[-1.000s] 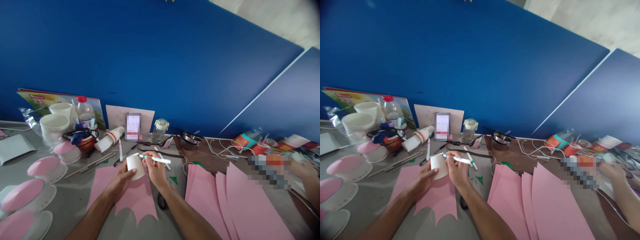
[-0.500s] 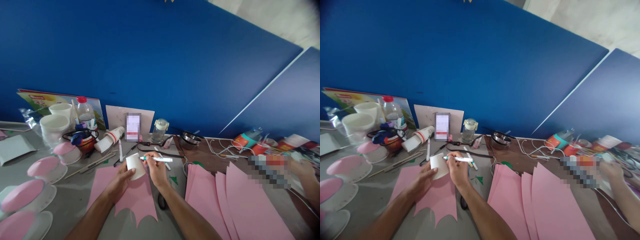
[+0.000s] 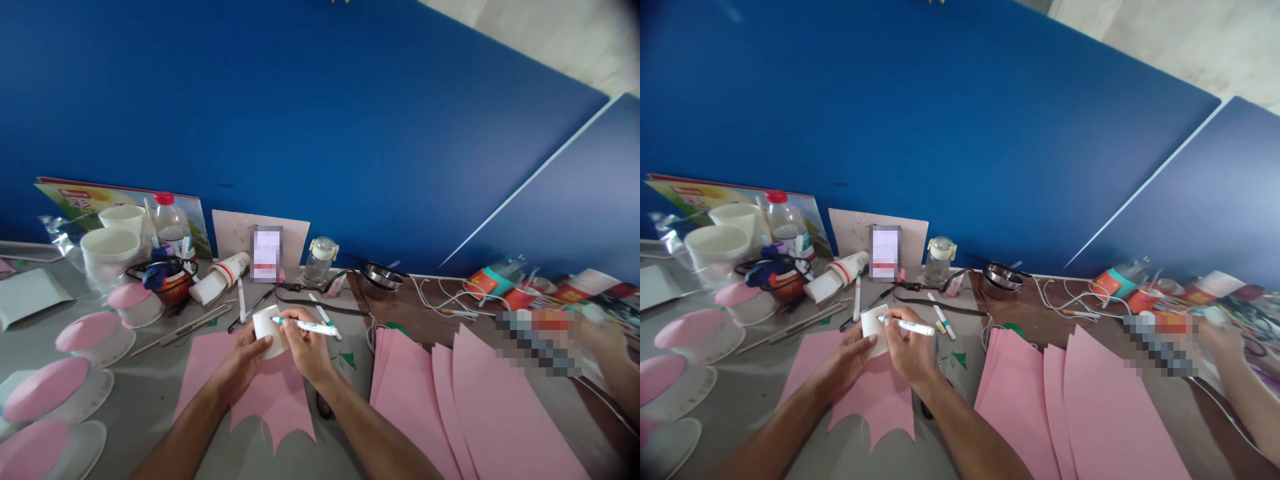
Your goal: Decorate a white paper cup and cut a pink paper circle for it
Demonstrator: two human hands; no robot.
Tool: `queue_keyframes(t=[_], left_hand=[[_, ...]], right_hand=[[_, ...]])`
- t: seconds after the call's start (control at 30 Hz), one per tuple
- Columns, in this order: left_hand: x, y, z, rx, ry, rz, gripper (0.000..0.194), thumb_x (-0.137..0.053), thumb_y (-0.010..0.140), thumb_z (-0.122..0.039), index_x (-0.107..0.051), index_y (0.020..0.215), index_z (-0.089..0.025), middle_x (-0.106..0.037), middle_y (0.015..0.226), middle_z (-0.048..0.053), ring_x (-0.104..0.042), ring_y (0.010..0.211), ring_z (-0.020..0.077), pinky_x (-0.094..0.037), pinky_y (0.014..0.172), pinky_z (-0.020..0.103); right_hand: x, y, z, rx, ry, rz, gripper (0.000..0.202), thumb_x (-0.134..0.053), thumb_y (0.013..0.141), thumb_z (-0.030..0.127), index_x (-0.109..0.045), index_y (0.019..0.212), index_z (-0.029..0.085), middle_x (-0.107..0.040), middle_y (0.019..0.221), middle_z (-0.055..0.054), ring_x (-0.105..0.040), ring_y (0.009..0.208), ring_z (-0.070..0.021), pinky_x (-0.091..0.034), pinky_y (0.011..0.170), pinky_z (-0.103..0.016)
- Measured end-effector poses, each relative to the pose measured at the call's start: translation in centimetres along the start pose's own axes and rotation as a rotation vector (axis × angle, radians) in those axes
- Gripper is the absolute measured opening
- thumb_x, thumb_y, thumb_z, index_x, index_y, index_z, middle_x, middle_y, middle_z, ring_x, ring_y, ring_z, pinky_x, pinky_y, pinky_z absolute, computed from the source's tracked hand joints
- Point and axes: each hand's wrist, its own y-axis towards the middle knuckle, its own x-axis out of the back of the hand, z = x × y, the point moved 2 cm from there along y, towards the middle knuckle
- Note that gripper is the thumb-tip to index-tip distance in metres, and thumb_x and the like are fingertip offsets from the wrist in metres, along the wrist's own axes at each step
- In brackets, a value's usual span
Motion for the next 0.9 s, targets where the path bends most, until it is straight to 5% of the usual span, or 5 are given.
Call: queue_keyframes(t=[0.47, 0.9], left_hand=[[-0.1, -0.1, -0.1, 0.033, -0.01, -0.02, 0.051, -0.073, 0.074, -0.026, -0.059, 0.122, -0.017, -0.07, 0.11, 0.013, -0.065, 0.096, 0.0293, -0.048, 0.082, 0.036], [-0.2, -0.1, -0.1, -0.006, 0.038, -0.015, 0.04, -0.073, 0.075, -0.025, -0.063, 0.113, -0.018, -0.069, 0.11, 0.011, -0.063, 0.094, 0.026, -0.044, 0.077, 0.031]], right_hand=[[0.4, 0.9, 0.0, -0.163, 0.179, -0.064, 0.02, -0.049, 0.084, 0.034, -0.062, 0.082, 0.019, -0.058, 0.061, 0.001, -0.051, 0.055, -0.0126, -0.038, 0.049, -0.022], [0.1, 0.4, 0.6, -0.111, 0.161, -0.009, 0.018, -0.05, 0.084, 0.034, -0.063, 0.086, 0.021, -0.059, 0.062, 0.001, -0.05, 0.052, -0.013, -0.04, 0.047, -0.022]])
